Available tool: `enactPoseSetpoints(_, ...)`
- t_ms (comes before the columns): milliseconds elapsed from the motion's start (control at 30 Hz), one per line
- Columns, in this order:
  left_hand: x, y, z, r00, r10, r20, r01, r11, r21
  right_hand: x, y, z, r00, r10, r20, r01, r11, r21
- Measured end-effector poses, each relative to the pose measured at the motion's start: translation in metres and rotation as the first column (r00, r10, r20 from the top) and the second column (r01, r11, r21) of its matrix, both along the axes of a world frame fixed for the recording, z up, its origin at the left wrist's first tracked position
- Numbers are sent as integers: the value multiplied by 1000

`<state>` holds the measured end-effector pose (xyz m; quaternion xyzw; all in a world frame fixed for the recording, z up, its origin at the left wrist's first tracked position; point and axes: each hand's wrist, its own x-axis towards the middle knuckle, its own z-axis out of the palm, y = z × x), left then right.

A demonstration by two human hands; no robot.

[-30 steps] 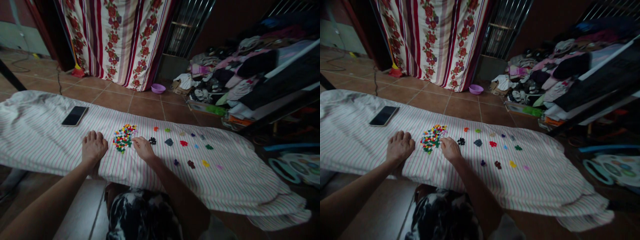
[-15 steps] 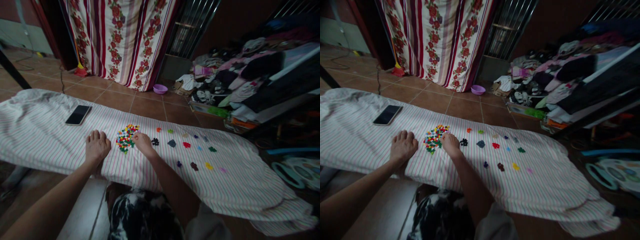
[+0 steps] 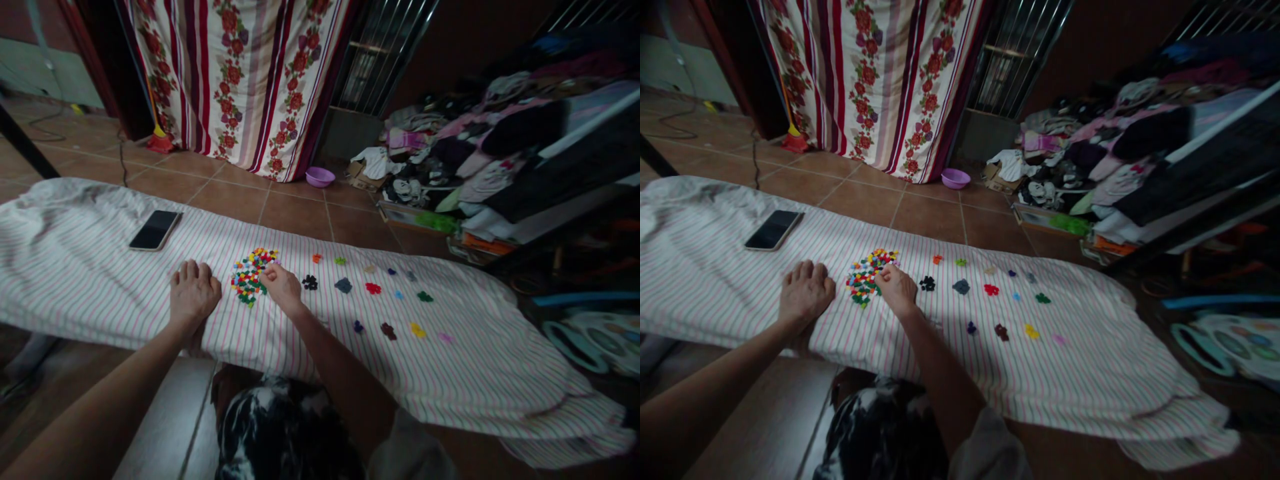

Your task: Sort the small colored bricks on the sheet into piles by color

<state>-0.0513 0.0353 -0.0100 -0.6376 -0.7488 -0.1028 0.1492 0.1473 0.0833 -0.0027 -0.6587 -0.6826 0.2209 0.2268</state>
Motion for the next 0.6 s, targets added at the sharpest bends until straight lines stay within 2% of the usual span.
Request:
enactPoseSetpoints(133, 1, 0, 2, 1000, -4, 0, 4, 1000, -16, 5, -1, -12, 982, -18, -188, 28, 999, 47)
enactPoseSetpoints(300, 1, -1, 2, 1000, 7, 7, -6, 1000, -11, 13, -1, -24, 906, 47, -421, -8, 996, 94)
enactPoseSetpoints(433, 1, -1, 3, 1000, 5, 7, -4, 999, -32, 17, -5, -27, 872, 57, -486, 8, 991, 132)
enactPoseSetpoints(600, 3, -2, 7, 1000, 5, 13, -5, 999, -36, 38, -6, -19, 845, 79, -529, 14, 985, 170)
